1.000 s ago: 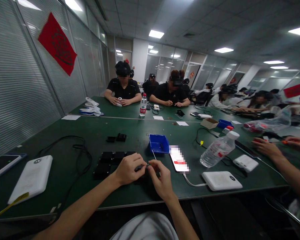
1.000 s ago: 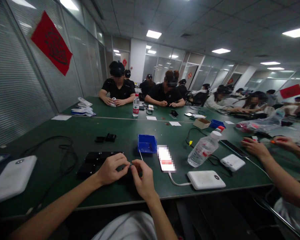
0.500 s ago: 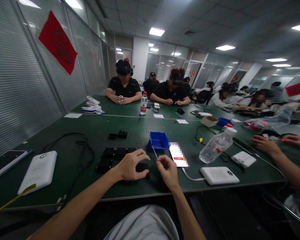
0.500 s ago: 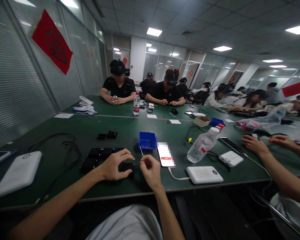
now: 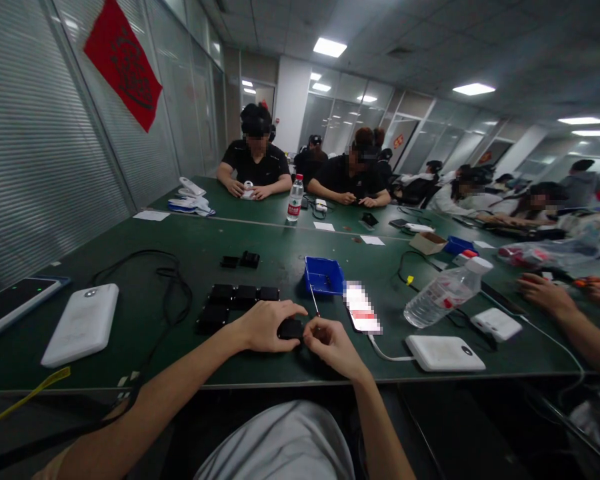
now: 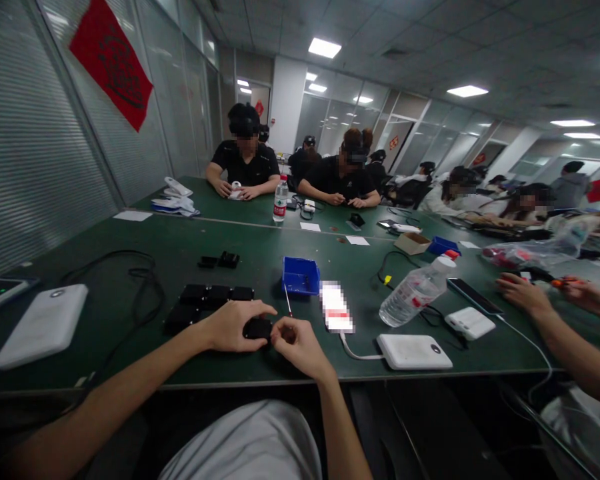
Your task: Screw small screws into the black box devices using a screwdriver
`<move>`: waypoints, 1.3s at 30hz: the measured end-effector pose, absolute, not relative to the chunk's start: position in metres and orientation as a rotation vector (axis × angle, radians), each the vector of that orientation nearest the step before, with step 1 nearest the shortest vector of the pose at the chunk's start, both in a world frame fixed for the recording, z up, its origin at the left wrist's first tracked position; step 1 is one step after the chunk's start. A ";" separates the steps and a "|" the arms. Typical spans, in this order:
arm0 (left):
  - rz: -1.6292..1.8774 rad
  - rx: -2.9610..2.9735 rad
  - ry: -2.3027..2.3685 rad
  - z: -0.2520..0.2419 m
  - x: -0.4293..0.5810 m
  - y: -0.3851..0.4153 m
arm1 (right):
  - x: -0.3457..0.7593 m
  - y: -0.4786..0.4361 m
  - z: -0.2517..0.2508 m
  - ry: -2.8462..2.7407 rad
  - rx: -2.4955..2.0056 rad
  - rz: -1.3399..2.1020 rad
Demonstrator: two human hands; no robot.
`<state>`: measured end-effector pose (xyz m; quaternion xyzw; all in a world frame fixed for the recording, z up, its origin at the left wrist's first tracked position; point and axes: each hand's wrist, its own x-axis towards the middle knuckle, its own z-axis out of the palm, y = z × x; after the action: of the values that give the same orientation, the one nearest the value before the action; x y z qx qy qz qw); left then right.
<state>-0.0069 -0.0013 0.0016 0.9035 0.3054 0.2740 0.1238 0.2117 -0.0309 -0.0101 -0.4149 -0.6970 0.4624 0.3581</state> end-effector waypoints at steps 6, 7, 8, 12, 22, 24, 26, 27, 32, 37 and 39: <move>0.773 2.634 0.884 0.001 -0.007 -0.001 | 0.210 -0.032 -0.006 -1.792 -1.114 1.206; 0.772 2.637 0.883 0.001 -0.007 -0.002 | 0.210 -0.033 -0.005 -1.783 -1.123 1.206; 0.773 2.638 0.885 0.001 -0.007 -0.002 | 0.210 -0.033 -0.004 -1.772 -1.132 1.206; 0.785 2.637 0.874 0.002 -0.007 -0.001 | 0.210 -0.034 -0.005 -1.765 -1.169 1.218; 0.734 2.640 0.879 0.000 -0.008 -0.003 | 0.211 -0.032 -0.007 -1.830 -1.165 1.257; 0.729 2.643 0.885 0.000 -0.009 -0.003 | 0.214 -0.034 -0.006 -1.841 -1.161 1.291; 0.721 2.643 0.895 0.000 -0.009 -0.002 | 0.219 -0.036 -0.004 -1.865 -1.167 1.340; 0.710 2.642 0.901 0.001 -0.009 -0.003 | 0.222 -0.037 -0.002 -1.883 -1.176 1.359; 0.651 2.639 0.931 0.008 -0.009 -0.006 | 0.236 -0.038 0.012 -1.993 -1.289 0.959; 0.724 2.631 0.893 0.009 -0.008 -0.008 | 0.236 -0.036 0.016 -2.045 -1.521 0.413; 0.761 2.637 0.860 0.008 -0.007 -0.008 | 0.234 -0.035 0.012 -2.077 -1.621 0.385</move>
<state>-0.0070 -0.0081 0.0080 0.9087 0.2965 0.2622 0.1325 0.2339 -0.0352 0.0121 -0.5915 -0.7578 0.1406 0.2371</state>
